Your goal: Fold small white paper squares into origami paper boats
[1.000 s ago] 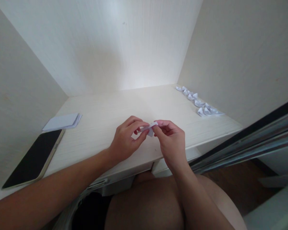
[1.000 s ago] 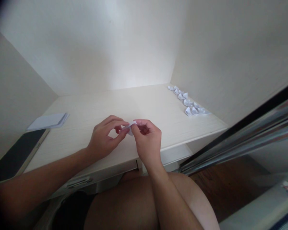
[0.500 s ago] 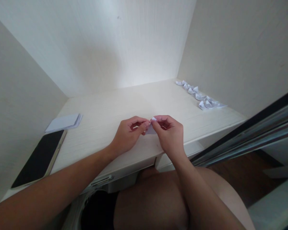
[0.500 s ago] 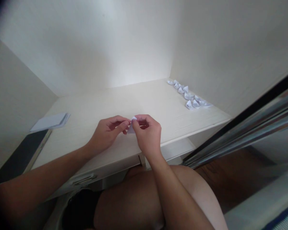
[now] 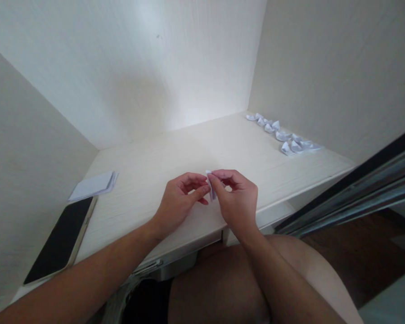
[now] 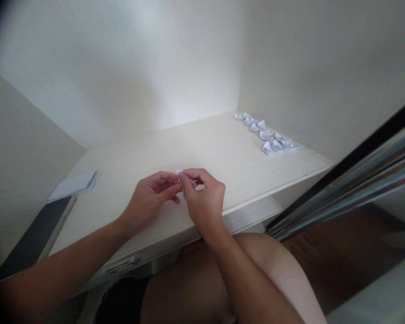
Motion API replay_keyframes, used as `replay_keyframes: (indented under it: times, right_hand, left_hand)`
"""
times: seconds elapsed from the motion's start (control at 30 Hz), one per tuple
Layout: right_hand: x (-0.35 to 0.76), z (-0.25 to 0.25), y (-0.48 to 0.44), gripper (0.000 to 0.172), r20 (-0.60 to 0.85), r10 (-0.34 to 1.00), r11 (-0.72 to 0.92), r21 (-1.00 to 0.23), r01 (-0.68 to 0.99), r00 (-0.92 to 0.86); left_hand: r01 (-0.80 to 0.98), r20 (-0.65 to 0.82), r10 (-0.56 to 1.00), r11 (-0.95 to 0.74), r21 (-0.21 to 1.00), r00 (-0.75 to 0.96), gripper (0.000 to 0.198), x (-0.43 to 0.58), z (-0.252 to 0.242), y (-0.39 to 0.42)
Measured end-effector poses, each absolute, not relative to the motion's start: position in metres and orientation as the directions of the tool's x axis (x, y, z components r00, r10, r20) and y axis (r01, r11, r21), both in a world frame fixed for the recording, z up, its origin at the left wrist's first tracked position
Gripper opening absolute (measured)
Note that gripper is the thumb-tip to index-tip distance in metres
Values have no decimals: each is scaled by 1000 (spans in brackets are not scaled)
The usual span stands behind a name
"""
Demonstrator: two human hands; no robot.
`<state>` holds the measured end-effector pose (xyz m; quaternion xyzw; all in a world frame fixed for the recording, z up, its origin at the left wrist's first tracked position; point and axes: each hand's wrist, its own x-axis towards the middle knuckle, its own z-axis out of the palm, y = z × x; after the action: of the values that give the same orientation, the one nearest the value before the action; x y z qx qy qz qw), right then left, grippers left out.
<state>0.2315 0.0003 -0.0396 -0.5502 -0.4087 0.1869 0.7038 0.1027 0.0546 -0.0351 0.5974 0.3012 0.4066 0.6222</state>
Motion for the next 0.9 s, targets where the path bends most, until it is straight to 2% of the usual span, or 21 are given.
replay_keyframes:
  times: [0.1,0.17,0.33,0.4,0.6,0.77,0.9]
  right_hand:
    - [226,-40,-2,8,342,699,296,-938,182,629]
    - [223,-41,0,8,300,704,284,-950,132,644]
    - [219,-45,9,9,132,798,306,-929,-206,589]
    - [219,-46,11,11,109,828,303,-913,-275,549]
    - [221,-43,9,14,181,883,310,-918,-248,432]
    - [218,-43,11,15,107,887,283,-895,-345,450]
    - [211,-45,13,16,111,863,318,-877,-360,492]
  left_hand:
    - [-191,16,874,88,978,485,24,103,-36,53]
    - [-201,-6,873,119,972,488,24,104,-36,51]
    - [-153,59,887,13,988,457,20,104,-38,51]
    - [-127,98,902,-49,991,420,20,104,-40,53]
    - [-120,196,930,-166,979,312,23,103,-40,58]
    - [-4,261,914,-273,962,310,20,106,-34,52]
    - [17,263,918,-280,960,298,20,107,-33,50]
